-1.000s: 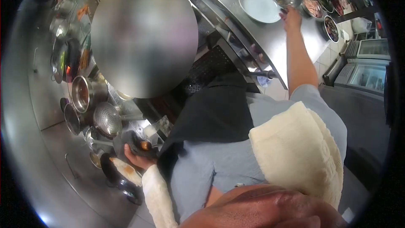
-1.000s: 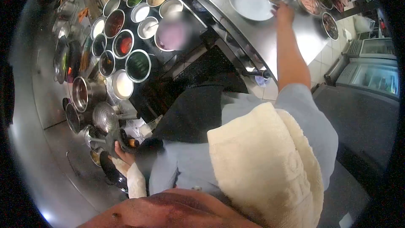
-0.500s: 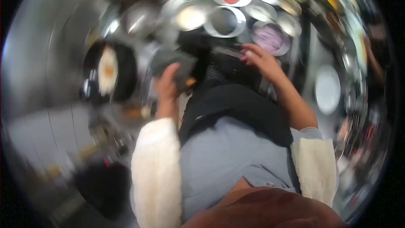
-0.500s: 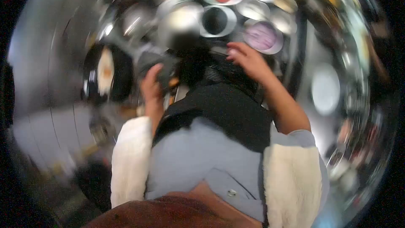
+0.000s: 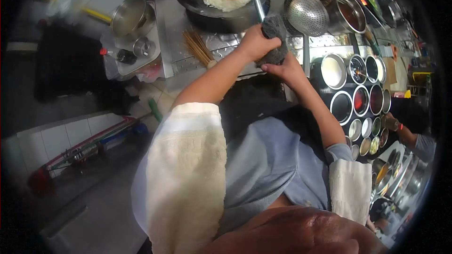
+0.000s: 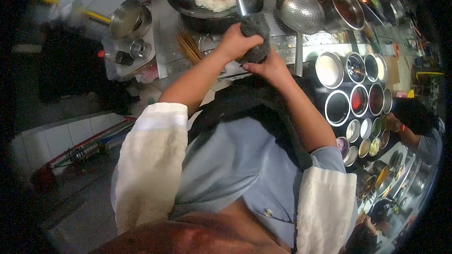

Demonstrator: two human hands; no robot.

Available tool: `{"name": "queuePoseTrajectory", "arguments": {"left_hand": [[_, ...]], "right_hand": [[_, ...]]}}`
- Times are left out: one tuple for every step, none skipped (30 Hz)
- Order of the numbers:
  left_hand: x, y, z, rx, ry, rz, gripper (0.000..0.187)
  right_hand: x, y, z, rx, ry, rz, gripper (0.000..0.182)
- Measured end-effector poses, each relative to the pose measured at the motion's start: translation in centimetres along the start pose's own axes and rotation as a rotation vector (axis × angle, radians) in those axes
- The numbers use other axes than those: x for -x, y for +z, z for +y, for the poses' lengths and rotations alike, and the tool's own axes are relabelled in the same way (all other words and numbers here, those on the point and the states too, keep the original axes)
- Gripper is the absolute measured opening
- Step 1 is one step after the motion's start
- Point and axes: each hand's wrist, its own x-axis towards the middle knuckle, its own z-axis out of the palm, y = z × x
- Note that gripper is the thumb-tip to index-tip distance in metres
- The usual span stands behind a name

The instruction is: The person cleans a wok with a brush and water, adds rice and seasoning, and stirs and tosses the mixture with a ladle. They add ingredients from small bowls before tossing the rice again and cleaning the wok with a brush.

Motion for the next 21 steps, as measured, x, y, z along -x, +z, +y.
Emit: {"name": "queuePoseTrajectory", "arguments": {"left_hand": [[0.1, 0.4, -0.6, 0.077, 0.013, 0.068, 0.028], [-0.3, 0.7, -1.8, 0.083, 0.011, 0.072, 0.028], [-0.8, 1.2, -3.3, 0.239, -0.056, 0.071, 0.025], [-1.0, 1.3, -3.9, 0.395, -0.122, 0.067, 0.022], [-1.4, 1.3, -4.6, 0.554, -0.246, 0.022, 0.020], [-1.5, 1.1, -5.3, 0.563, -0.249, 0.020, 0.020], [-1.5, 0.8, -5.6, 0.640, -0.292, -0.026, 0.022], [-1.8, 0.5, -5.8, 0.712, -0.329, -0.076, 0.023], [-2.0, 0.0, -5.9, 0.736, -0.367, -0.103, 0.024], [-2.2, -0.4, -5.1, 0.734, -0.360, -0.116, 0.024], [-2.4, -0.6, -4.4, 0.772, -0.353, -0.107, 0.025], [-2.4, -0.8, -3.6, 0.808, -0.348, -0.097, 0.027], [-2.2, -1.4, -2.4, 0.794, -0.376, -0.060, 0.029], [-1.7, -1.9, -2.0, 0.802, -0.366, 0.006, 0.030], [-1.1, -2.6, -1.6, 0.812, -0.353, 0.077, 0.032], [0.6, -3.3, -0.7, 0.676, -0.158, 0.136, 0.033], [1.7, -4.0, -1.0, 0.694, -0.133, 0.208, 0.035], [2.7, -4.6, -1.3, 0.709, -0.106, 0.278, 0.037], [3.2, -5.2, -3.6, 0.882, -0.258, 0.357, 0.040], [4.4, -5.9, -4.6, 0.877, -0.322, 0.482, 0.039], [6.0, -6.3, -5.2, 0.872, -0.392, 0.609, 0.038]], "right_hand": [[0.4, 0.1, -1.7, -0.203, 0.081, -0.058, 0.053], [0.2, 0.1, -1.7, -0.198, 0.085, -0.063, 0.053], [0.0, -0.6, -1.3, -0.045, 0.200, -0.075, 0.056], [0.0, -1.3, -0.9, 0.108, 0.314, -0.085, 0.059], [-0.1, -1.7, -0.7, -0.097, 0.279, -0.140, 0.054], [-0.2, -2.4, -0.8, -0.092, 0.287, -0.139, 0.054], [-0.4, -3.4, -2.8, -0.278, 0.386, -0.168, 0.052], [-0.6, -4.2, -3.9, -0.466, 0.477, -0.189, 0.051], [-1.4, -4.5, -2.7, -0.540, 0.458, -0.125, 0.049], [-2.7, -4.7, -2.2, -0.540, 0.452, -0.112, 0.049], [-4.4, -4.9, -1.9, -0.587, 0.508, -0.083, 0.046], [-5.9, -4.8, -1.9, -0.636, 0.563, -0.055, 0.044], [-7.4, -4.2, -3.9, -0.791, 0.468, -0.133, 0.041], [-9.3, -3.6, -4.0, -0.831, 0.462, -0.191, 0.041], [-10.9, -3.4, -4.1, -0.867, 0.456, -0.255, 0.040], [-11.8, -3.2, -4.6, -0.747, 0.513, -0.294, 0.042], [-12.9, -2.5, -4.0, -0.481, 0.473, -0.259, 0.044], [-13.9, -2.1, -3.1, -0.217, 0.424, -0.217, 0.047], [-14.5, -2.6, -3.3, 0.063, 0.349, -0.222, 0.047], [-14.8, -3.0, -3.5, 0.342, 0.276, -0.217, 0.048], [-14.2, -3.4, -2.6, 0.453, 0.123, -0.161, 0.045]]}}
